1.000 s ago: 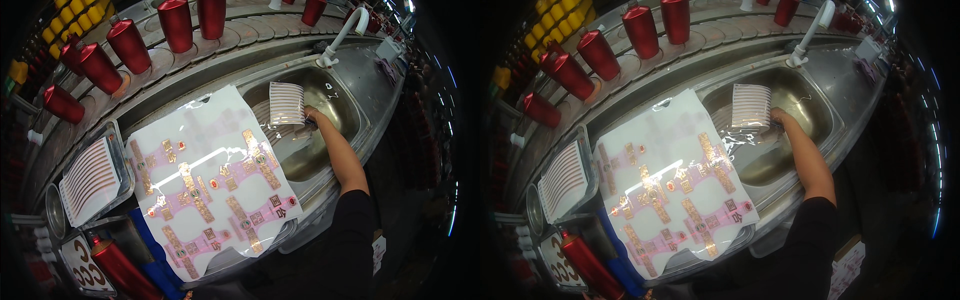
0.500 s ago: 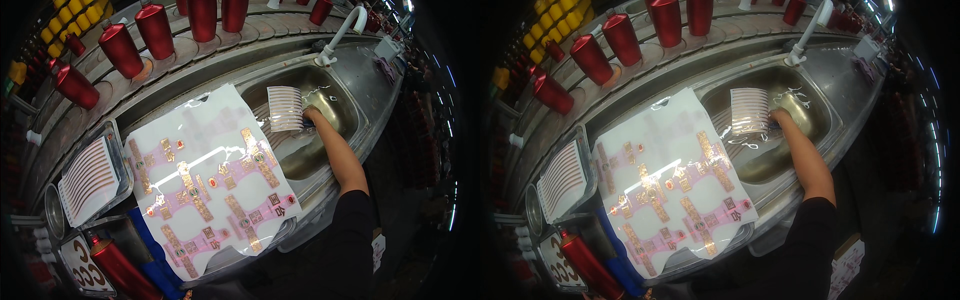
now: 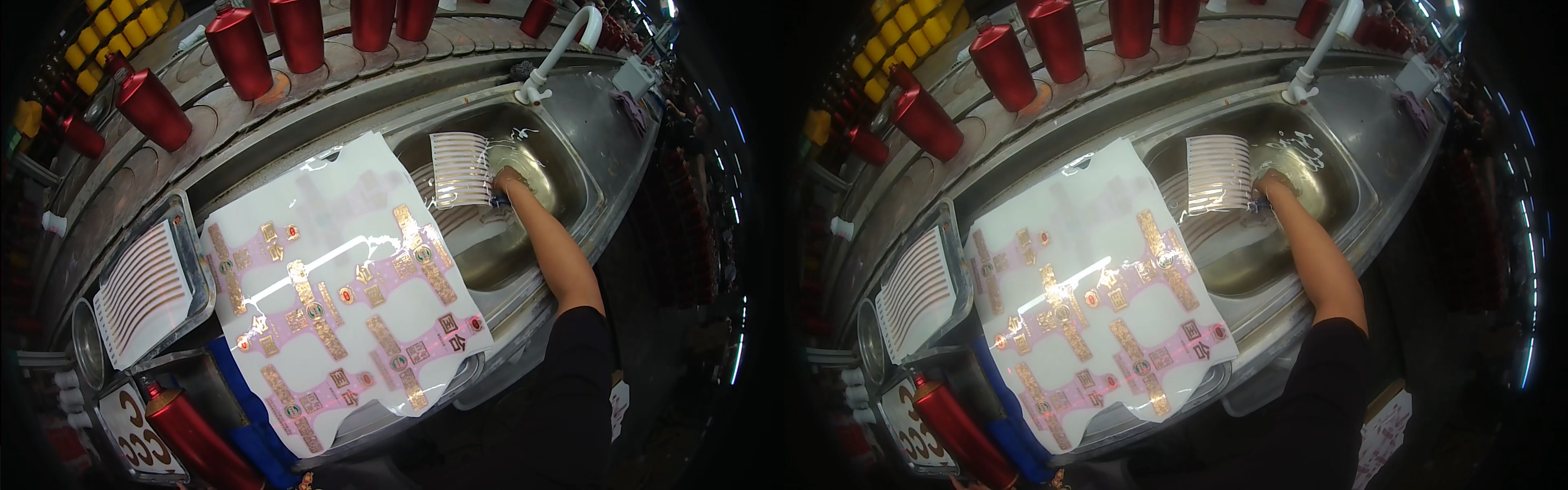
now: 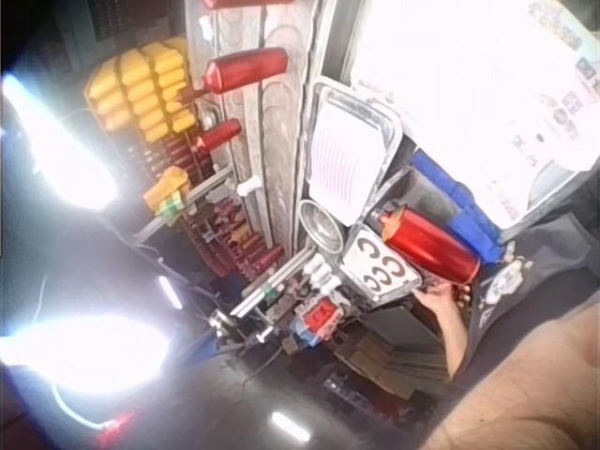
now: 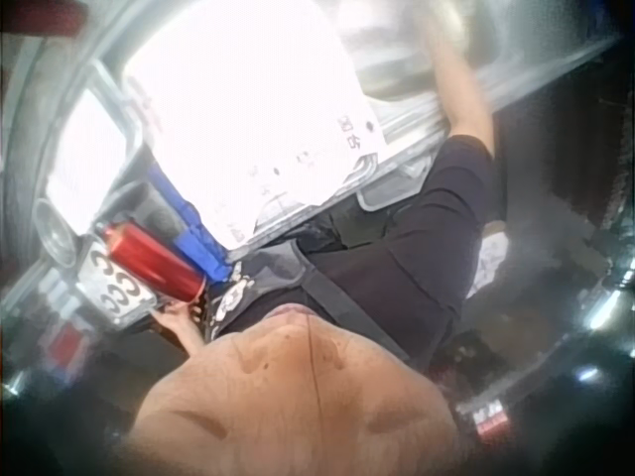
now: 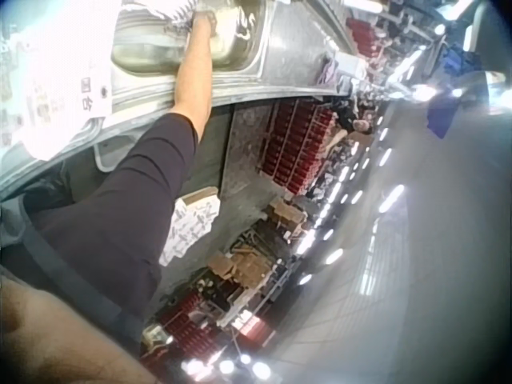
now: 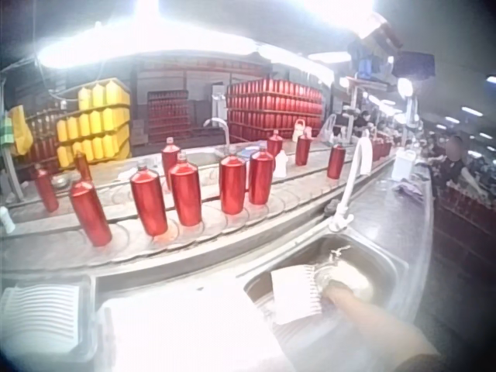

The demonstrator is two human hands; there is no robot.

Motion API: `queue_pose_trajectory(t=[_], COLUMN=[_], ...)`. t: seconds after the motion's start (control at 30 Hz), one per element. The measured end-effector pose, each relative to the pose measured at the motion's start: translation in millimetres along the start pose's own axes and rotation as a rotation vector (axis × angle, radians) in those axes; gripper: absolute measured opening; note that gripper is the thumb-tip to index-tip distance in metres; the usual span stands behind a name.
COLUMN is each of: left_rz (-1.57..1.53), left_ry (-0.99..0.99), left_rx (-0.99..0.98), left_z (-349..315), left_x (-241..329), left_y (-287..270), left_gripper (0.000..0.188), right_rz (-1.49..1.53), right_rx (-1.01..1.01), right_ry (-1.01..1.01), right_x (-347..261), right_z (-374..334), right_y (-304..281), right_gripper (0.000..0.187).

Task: The person applies gold crescent-shaped stickers to the necks of red bottles and then affixes rectangular labels to the bottle bodies. They handle each bottle one at a time, smoothing the stickers and labels by hand before placing the finished bottles on a nearby rack.

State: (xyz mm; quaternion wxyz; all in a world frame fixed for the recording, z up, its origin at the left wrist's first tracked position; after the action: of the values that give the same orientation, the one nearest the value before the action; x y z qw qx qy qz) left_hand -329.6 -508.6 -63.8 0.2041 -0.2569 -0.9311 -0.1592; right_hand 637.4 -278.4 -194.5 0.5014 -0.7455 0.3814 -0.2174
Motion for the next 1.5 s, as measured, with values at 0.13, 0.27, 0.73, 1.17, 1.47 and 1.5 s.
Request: queue_pose_trajectory(t=[0.13, 0.27, 0.73, 1.17, 1.47, 1.5], left_rz=[0.018, -0.067, -0.005, -0.090, 0.041, 0.086], left_ry=[0.054, 0.012, 0.048, -0.035, -0.018, -0.033], left_rx=[0.094, 0.043, 0.155, 0.005, 0.063, 0.073], left_z=[-7.3, -13.3, -25.8, 12.4, 25.4, 31.0], left_x=[-5.1, -10.7, -16.0, 5.9, 14.8, 18.5], left_y=[10.1, 25.0, 35.7, -13.0, -32.9, -40.4], left_gripper=[0.046, 0.043, 0.042, 0.062, 0.067, 0.070], right_rz=[0.071, 0.054, 0.131, -0.108, 0.102, 0.185], right_rx=[-0.025, 0.026, -0.020, 0.053, 0.099, 0.037], right_ry=[0.006, 0.016, -0.018, -0.248, -0.252, -0.204], right_x=[-10.5, -9.1, 4.3, 7.9, 5.0, 8.7], right_z=[-33.0, -26.1, 4.5, 29.2, 33.9, 36.3], right_y=[-18.1, -15.6, 5.1, 12.4, 19.6, 23.0], right_gripper=[0.044, 0.046, 0.051, 0.037, 0.050, 0.053])
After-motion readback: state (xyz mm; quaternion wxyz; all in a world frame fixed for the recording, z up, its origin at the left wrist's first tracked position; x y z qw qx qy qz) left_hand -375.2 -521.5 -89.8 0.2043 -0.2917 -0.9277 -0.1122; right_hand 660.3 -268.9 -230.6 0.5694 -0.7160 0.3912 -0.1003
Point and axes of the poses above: each hand's wrist, its own z-axis towards the middle knuckle, its own y-axis out of the palm, x = y × z, the point moved 3 cm from there along z, towards the middle knuckle, and after that the axes turned 12 degrees about -y, right-handed, at the moved point
